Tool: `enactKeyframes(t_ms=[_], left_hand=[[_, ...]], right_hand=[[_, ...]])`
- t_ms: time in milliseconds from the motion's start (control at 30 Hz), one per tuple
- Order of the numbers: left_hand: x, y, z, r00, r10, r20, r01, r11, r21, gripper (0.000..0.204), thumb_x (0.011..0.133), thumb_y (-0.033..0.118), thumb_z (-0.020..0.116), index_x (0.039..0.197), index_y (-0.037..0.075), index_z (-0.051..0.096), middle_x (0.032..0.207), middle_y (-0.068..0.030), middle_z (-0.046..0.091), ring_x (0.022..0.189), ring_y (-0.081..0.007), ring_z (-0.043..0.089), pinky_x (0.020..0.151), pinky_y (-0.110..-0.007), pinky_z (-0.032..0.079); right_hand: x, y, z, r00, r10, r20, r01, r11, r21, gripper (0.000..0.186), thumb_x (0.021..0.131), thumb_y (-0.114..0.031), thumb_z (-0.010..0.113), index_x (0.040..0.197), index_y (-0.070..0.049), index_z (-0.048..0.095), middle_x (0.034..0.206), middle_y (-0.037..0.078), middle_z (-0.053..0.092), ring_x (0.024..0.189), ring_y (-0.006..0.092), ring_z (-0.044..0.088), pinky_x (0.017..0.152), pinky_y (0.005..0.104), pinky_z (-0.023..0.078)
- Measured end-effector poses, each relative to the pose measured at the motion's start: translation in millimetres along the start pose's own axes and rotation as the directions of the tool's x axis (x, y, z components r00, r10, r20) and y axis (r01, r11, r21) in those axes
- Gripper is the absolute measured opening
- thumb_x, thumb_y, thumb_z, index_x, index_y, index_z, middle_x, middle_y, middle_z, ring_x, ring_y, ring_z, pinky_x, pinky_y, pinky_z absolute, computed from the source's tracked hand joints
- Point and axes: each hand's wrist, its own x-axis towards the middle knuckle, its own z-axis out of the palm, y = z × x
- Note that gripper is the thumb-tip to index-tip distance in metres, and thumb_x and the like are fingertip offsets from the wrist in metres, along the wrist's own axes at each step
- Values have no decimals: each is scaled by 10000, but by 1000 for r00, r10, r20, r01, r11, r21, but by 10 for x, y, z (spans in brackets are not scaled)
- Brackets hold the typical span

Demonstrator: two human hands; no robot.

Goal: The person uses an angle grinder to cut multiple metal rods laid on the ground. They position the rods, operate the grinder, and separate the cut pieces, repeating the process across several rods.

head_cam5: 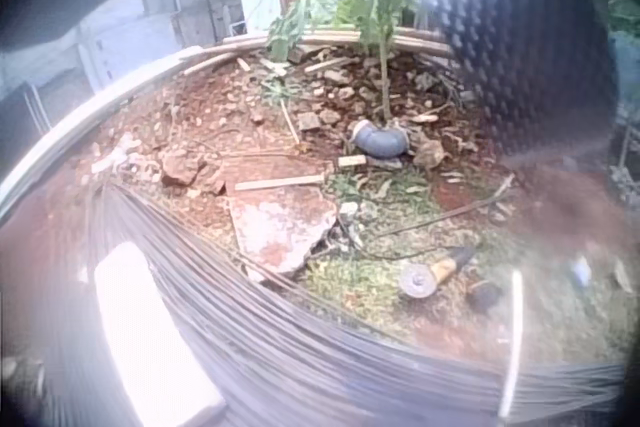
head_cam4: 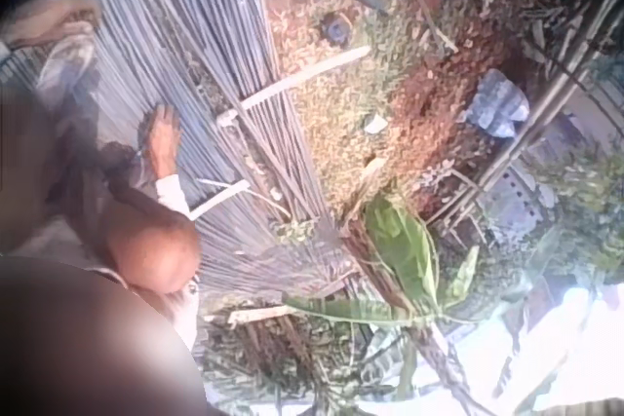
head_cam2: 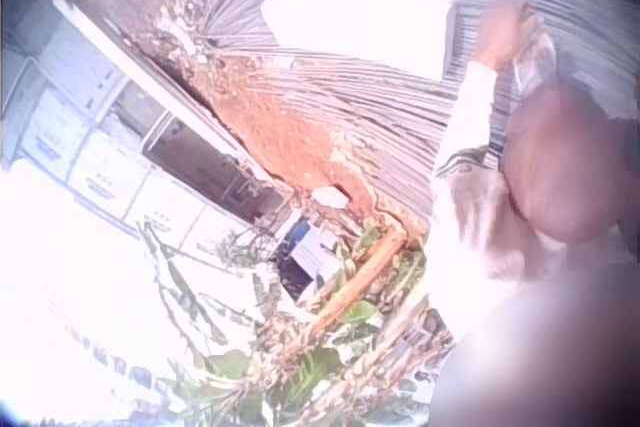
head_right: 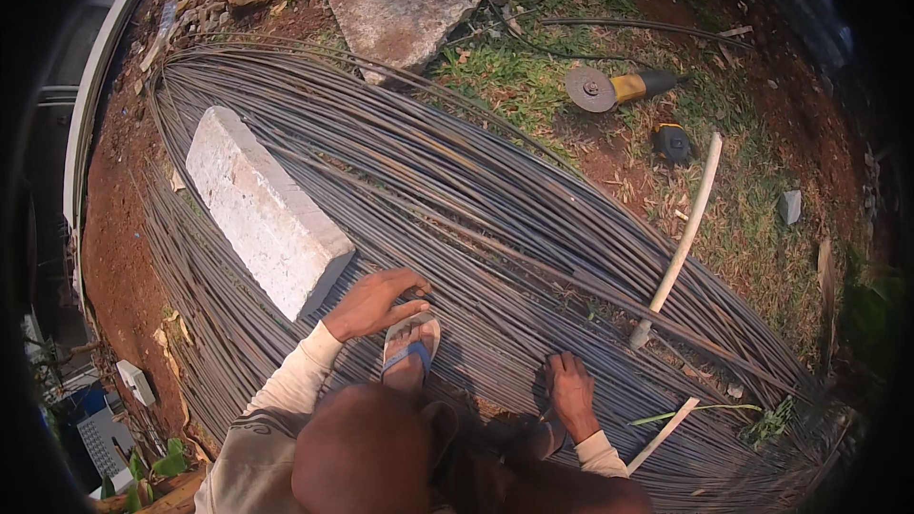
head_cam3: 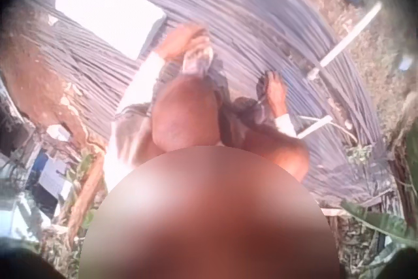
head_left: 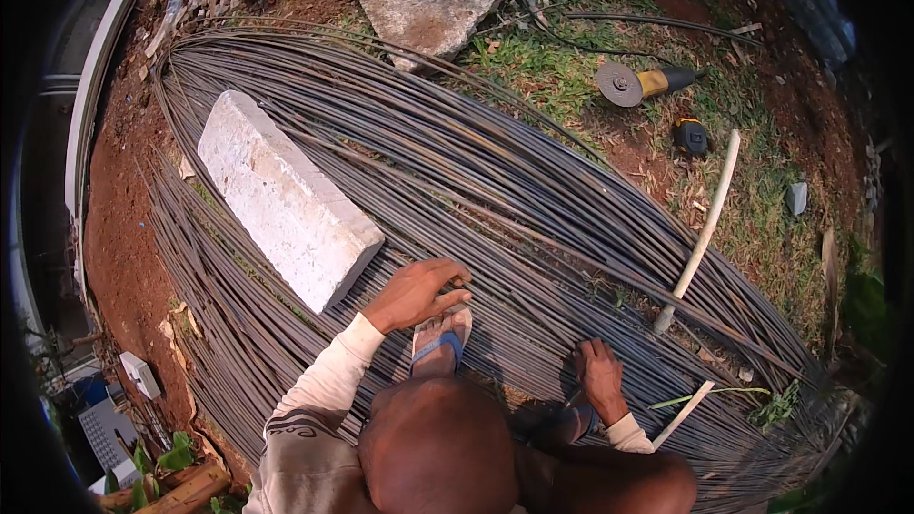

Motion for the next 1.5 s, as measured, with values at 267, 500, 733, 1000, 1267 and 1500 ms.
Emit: enactKeyframes(t_ms=[267,500,733,1000,1267,1500], left_hand=[[-788,-1459,-1068,501,-72,-863,341,932,120,324,1006,224,754,1264,33,705,1299,-164,689,1187,-346,651,996,-426,531],[-1533,-2866,-897,99,-928,-359,147,371,-917,1023,1000,527,769,1704,-12,259,1739,-239,320,1568,-376,385,1251,-466,377],[-1495,-3109,-575,298,-915,-271,-2,284,-959,999,1040,577,693,1669,-86,290,1708,-228,396,1578,-357,388,1278,-437,338],[-1073,-2781,-1146,106,-237,-966,621,774,-121,700,984,295,824,1563,27,535,1501,-205,593,1375,-374,565,1165,-466,446],[559,-564,-789,859,240,-453,-139,960,245,361,981,124,779,1316,24,690,1279,-172,691,1215,-377,627,1082,-472,472],[1297,207,106,933,354,-70,-300,869,392,400,928,253,830,1270,74,723,1200,-147,720,1138,-388,649,982,-490,501]], right_hand=[[302,-470,-308,990,135,-33,-132,989,61,232,902,-88,774,1112,-55,680,1016,152,624,962,384,669,755,517,549],[721,-813,-560,962,270,40,-263,877,402,154,975,-85,753,1073,28,714,974,189,720,837,309,763,782,383,593],[534,-1051,-555,896,327,300,-443,698,562,129,991,-120,744,982,8,738,779,64,708,740,113,665,709,296,529],[438,-1280,-663,954,171,248,-301,527,795,224,1018,-265,779,1037,-45,742,779,-19,641,734,81,548,666,313,482],[-204,-117,-367,688,666,-287,-300,621,724,260,988,-178,790,1164,1,723,926,75,710,818,155,687,751,323,552],[-1844,1454,-280,211,776,-595,-742,523,419,394,943,-130,786,1271,20,626,1176,194,621,1105,404,604,1000,481,482]])
